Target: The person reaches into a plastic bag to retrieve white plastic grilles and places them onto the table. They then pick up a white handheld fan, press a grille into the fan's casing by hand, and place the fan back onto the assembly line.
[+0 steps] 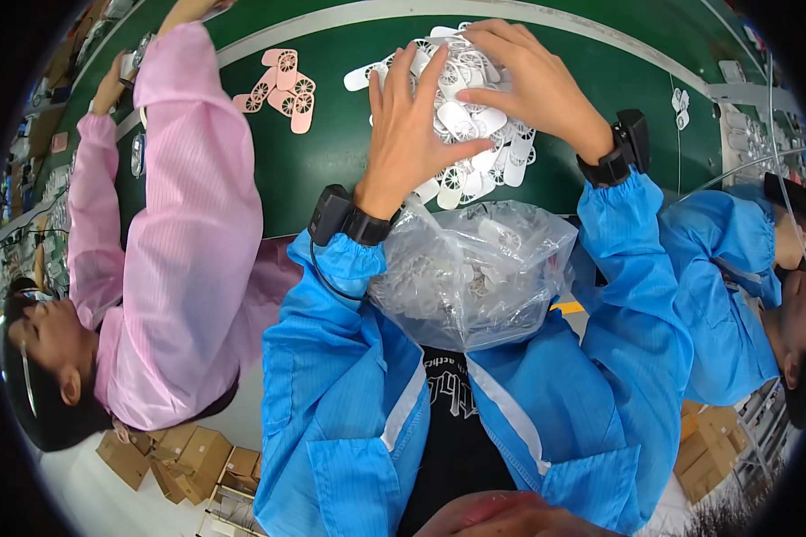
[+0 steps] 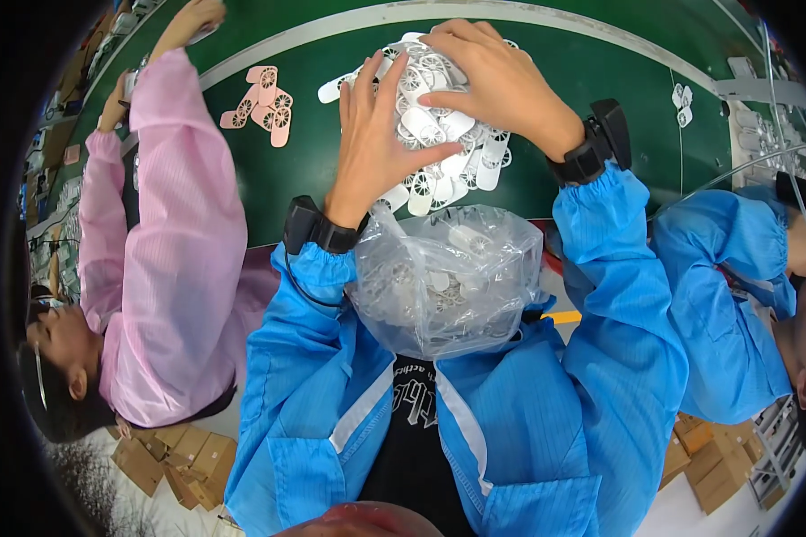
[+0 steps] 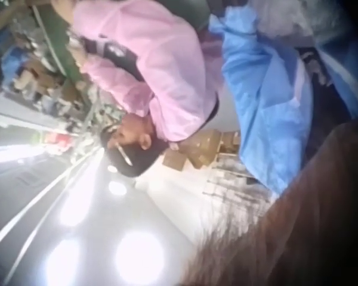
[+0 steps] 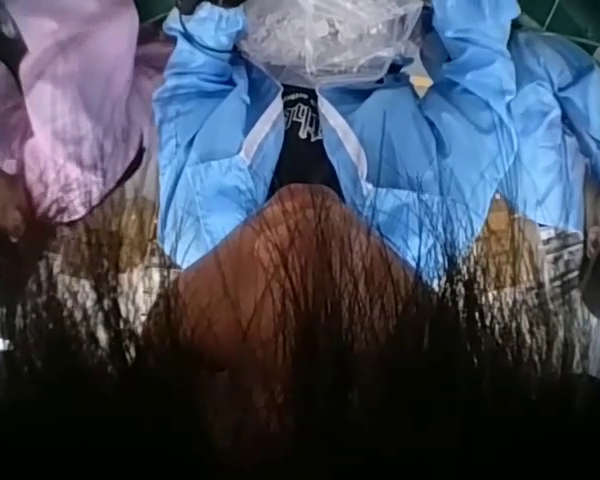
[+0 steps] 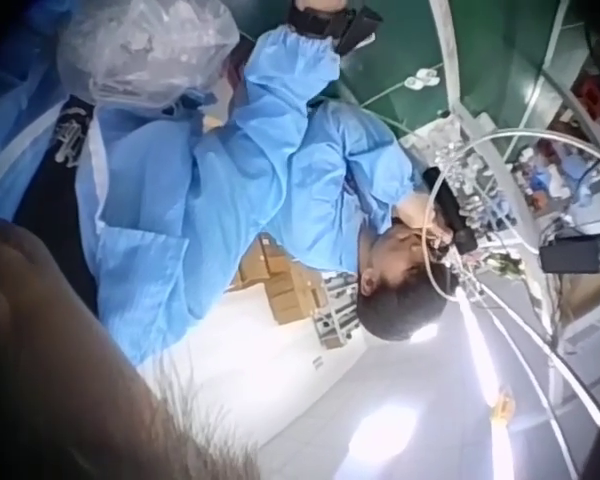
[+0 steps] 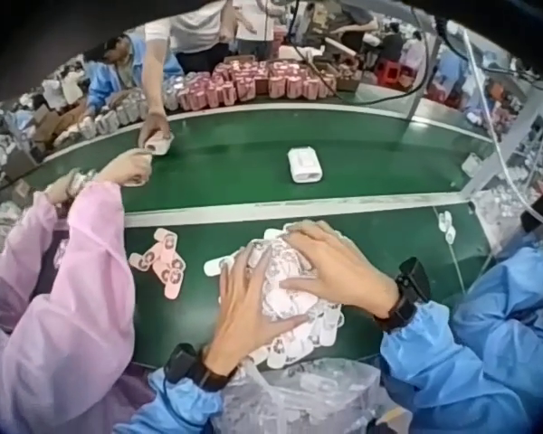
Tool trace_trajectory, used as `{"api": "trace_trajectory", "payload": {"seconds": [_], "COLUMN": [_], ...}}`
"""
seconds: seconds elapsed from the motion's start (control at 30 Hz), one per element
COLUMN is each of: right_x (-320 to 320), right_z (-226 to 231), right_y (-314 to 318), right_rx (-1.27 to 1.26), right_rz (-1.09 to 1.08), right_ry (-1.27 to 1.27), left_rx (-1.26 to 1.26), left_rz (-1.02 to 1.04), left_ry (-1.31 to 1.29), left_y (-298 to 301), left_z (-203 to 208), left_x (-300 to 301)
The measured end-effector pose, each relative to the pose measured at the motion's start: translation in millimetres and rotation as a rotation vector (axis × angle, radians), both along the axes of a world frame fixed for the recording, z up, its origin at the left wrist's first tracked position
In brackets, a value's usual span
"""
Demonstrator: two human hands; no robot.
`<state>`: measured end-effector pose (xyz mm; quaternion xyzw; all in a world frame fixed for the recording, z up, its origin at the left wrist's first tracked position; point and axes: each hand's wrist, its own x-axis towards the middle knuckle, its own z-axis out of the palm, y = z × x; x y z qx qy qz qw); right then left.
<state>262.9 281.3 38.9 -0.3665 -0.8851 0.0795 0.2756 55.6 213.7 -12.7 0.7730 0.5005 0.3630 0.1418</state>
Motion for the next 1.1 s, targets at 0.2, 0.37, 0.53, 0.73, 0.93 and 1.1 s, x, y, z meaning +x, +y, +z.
{"api": "trace_trajectory", "payload": {"seconds": [0.2,0.37,0.53,0.73,0.93,1.1], "right_x": [-12.0,-19.7,-27.6,-32.2,-30.7,-27.8], "right_z": [23.7,12.1,10.0,20.2,25.3,20.6], "right_y": [-59.0,-100.6,-98.8,-101.7,-96.3,-78.6], "right_rx": [0.234,-0.073,-0.085,-0.084,-0.198,-0.236], "right_rz": [-0.055,0.214,0.314,0.311,0.359,0.337], "right_ry": [-0.157,-0.241,-0.310,-0.299,-0.208,-0.201], "left_rx": [-0.022,-0.005,0.017,-0.072,-0.092,-0.059], "left_rz": [0.004,0.006,0.009,0.023,0.118,0.133], "left_ry": [-0.020,-0.018,-0.216,-0.524,-0.656,-0.679], "left_y": [-2.8,7.7,15.0,7.9,9.6,3.1], "left_z": [-0.8,-5.7,-7.6,14.4,19.1,19.3], "left_x": [-5.7,-10.8,-11.1,-13.3,-19.5,-41.3]}}
